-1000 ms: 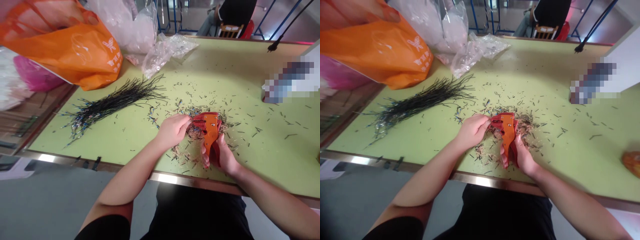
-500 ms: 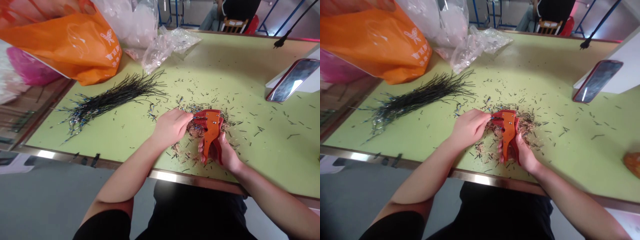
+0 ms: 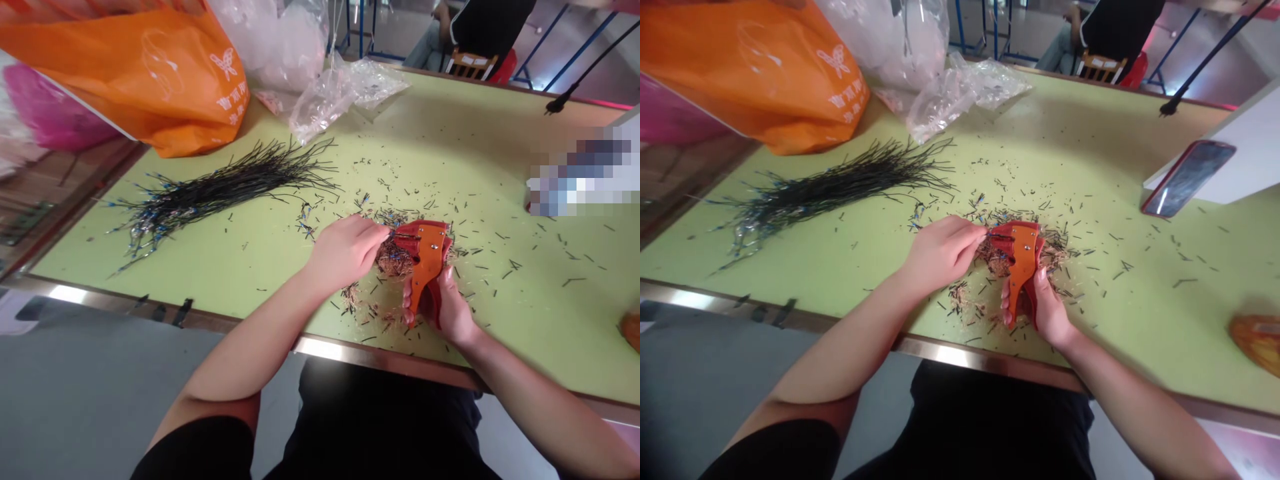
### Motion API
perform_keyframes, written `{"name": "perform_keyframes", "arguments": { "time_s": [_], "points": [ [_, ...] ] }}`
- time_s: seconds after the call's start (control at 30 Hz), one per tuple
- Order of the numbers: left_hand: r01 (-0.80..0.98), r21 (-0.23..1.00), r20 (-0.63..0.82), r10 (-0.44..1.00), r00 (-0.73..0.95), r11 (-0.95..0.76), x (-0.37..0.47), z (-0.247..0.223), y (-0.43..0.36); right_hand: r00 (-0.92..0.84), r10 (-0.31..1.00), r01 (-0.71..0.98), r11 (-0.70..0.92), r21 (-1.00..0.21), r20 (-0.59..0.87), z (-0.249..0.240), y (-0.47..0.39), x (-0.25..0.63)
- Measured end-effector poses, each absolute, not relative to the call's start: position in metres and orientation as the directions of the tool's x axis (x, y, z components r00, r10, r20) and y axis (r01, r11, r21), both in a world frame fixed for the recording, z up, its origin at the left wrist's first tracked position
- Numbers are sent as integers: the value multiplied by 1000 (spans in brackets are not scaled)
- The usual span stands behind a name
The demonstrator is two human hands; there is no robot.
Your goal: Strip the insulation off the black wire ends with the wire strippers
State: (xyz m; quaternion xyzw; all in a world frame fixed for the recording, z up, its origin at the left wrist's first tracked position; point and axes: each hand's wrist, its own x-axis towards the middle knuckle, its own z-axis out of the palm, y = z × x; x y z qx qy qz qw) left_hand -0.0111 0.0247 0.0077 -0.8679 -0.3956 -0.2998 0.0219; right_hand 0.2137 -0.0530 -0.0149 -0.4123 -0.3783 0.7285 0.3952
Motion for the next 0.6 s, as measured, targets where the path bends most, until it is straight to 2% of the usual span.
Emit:
{"name": "perform_keyframes", "arguments": {
  "time_s": [0.43, 0.6],
  "points": [
    [678, 213, 563, 656, 503, -703, -10, 8, 24, -307, 901, -218, -379, -899, -305, -13, -53, 212],
    [649, 285, 551, 674, 491, -706, -9, 8, 23, -328, 895, -225, -385, -895, -302, -10, -54, 212]
  ]
}}
